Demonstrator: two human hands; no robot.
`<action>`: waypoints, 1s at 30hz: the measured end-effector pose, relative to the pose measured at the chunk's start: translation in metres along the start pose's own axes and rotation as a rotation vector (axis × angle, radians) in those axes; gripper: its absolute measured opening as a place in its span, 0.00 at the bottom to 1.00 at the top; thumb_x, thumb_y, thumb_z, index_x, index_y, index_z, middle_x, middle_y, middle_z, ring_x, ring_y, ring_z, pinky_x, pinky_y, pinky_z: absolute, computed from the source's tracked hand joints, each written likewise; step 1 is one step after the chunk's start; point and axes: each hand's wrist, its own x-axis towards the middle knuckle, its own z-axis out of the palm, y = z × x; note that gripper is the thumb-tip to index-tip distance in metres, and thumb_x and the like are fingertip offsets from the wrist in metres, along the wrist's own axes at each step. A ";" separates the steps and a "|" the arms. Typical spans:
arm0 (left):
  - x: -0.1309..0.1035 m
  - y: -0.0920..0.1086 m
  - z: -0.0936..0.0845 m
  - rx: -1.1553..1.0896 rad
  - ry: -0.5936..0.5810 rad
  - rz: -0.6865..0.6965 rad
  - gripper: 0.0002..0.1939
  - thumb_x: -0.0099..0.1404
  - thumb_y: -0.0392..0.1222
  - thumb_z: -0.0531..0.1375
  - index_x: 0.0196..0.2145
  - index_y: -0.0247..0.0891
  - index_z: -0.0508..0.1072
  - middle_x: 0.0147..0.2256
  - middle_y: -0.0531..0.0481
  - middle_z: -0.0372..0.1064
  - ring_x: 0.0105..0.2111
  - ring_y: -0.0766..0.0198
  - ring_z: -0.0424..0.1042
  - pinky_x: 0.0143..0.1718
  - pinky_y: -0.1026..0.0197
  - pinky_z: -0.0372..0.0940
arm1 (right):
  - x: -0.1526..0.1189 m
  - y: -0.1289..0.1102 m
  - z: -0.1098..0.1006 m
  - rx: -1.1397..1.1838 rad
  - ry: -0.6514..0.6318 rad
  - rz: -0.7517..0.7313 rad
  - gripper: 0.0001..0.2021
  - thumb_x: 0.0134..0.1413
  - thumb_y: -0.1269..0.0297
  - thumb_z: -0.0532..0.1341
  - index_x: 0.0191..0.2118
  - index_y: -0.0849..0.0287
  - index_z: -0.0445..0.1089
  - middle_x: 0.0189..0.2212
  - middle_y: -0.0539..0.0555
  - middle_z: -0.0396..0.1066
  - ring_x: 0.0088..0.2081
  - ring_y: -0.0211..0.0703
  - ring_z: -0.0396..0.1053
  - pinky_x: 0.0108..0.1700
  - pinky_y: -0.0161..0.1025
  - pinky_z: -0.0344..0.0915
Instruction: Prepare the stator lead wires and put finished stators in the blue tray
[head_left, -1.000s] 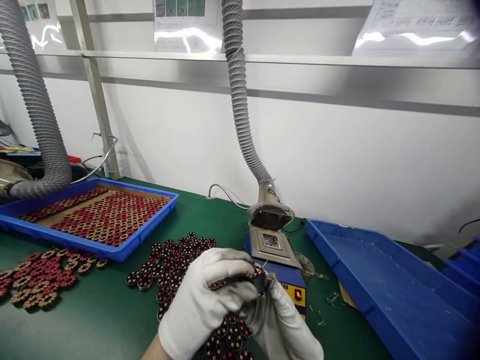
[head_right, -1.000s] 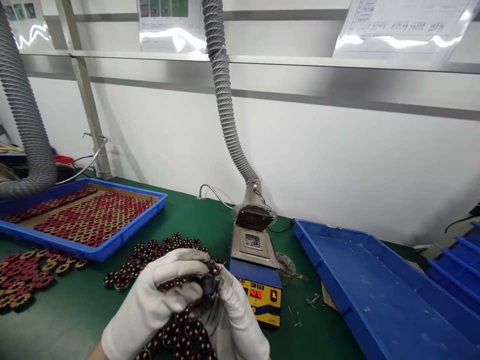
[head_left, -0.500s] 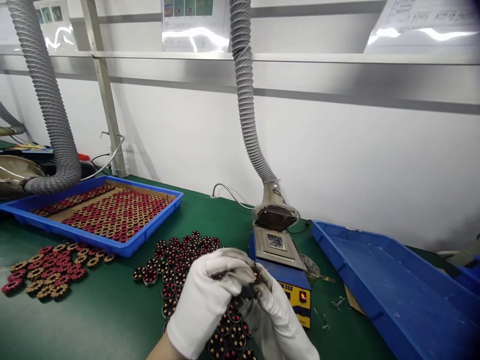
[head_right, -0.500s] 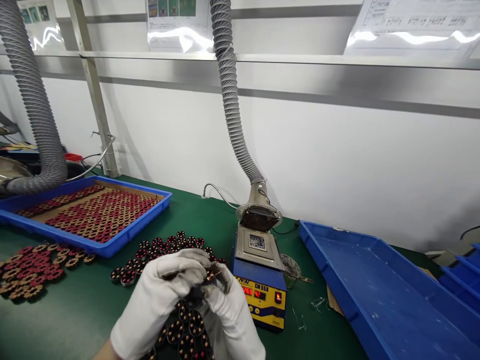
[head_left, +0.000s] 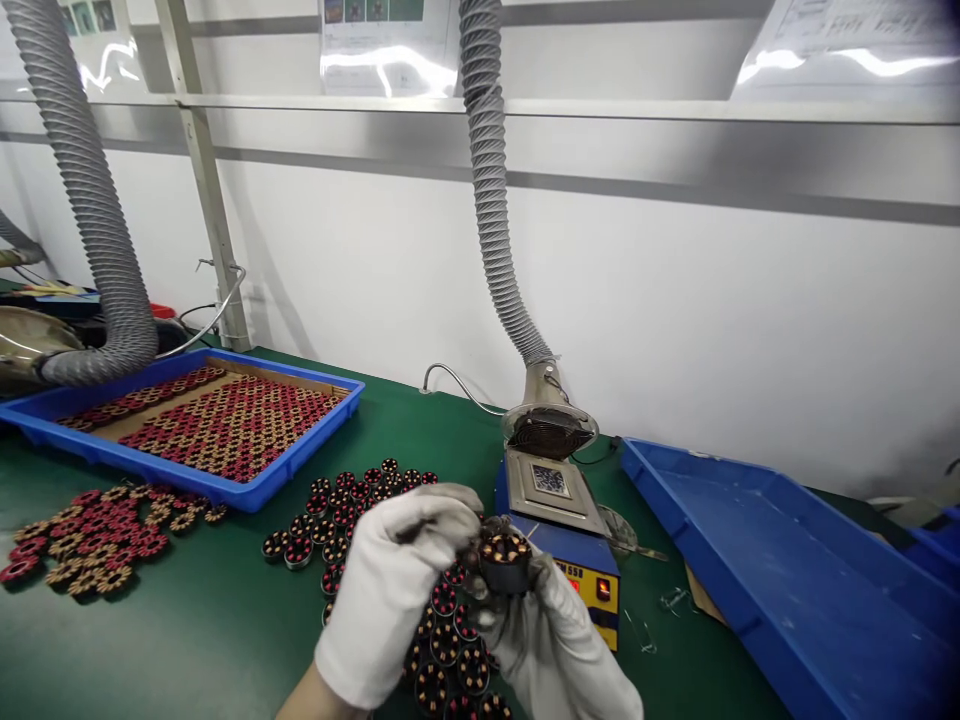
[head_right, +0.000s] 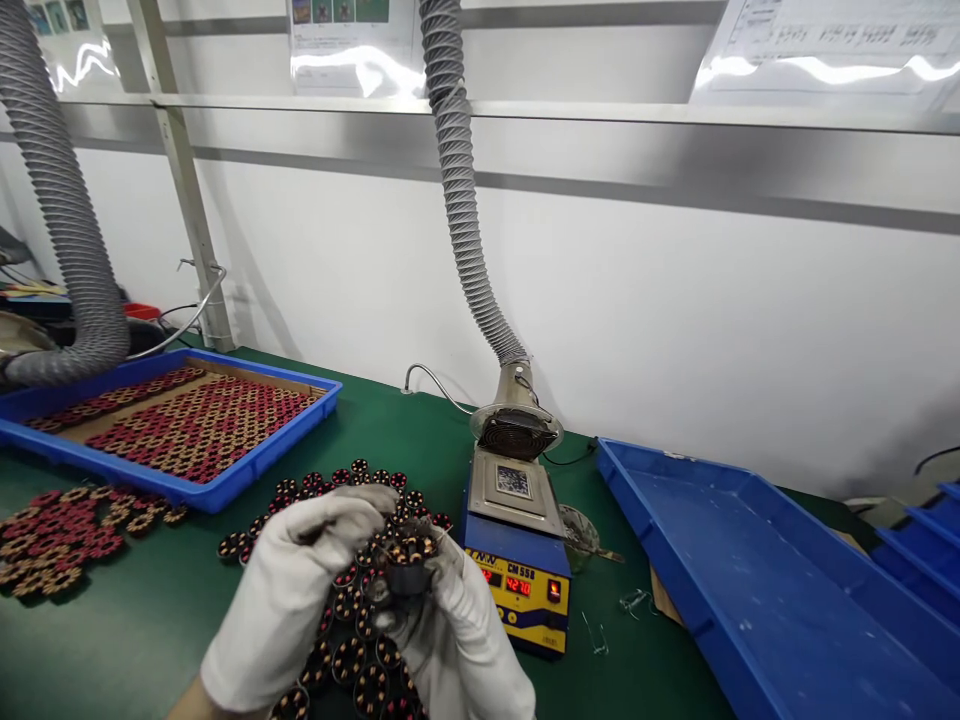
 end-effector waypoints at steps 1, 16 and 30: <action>0.000 0.001 -0.003 0.050 0.040 0.010 0.10 0.55 0.29 0.55 0.28 0.39 0.75 0.33 0.52 0.73 0.35 0.65 0.71 0.37 0.69 0.67 | 0.000 -0.002 -0.002 0.030 -0.013 0.037 0.17 0.39 0.55 0.67 0.38 0.53 0.73 0.33 0.52 0.75 0.29 0.39 0.71 0.31 0.36 0.67; 0.002 -0.001 -0.003 -0.004 -0.132 0.075 0.06 0.54 0.31 0.59 0.26 0.37 0.76 0.31 0.48 0.73 0.36 0.59 0.71 0.40 0.64 0.67 | -0.001 0.000 -0.002 0.040 0.012 0.015 0.14 0.38 0.58 0.68 0.36 0.54 0.74 0.36 0.49 0.75 0.36 0.37 0.71 0.44 0.36 0.65; -0.002 0.012 0.006 0.021 -0.154 -0.112 0.12 0.49 0.26 0.53 0.24 0.37 0.74 0.33 0.49 0.71 0.37 0.62 0.69 0.38 0.69 0.63 | -0.004 -0.002 -0.010 -0.046 0.071 -0.069 0.19 0.36 0.59 0.69 0.40 0.50 0.72 0.42 0.51 0.74 0.47 0.47 0.68 0.51 0.43 0.63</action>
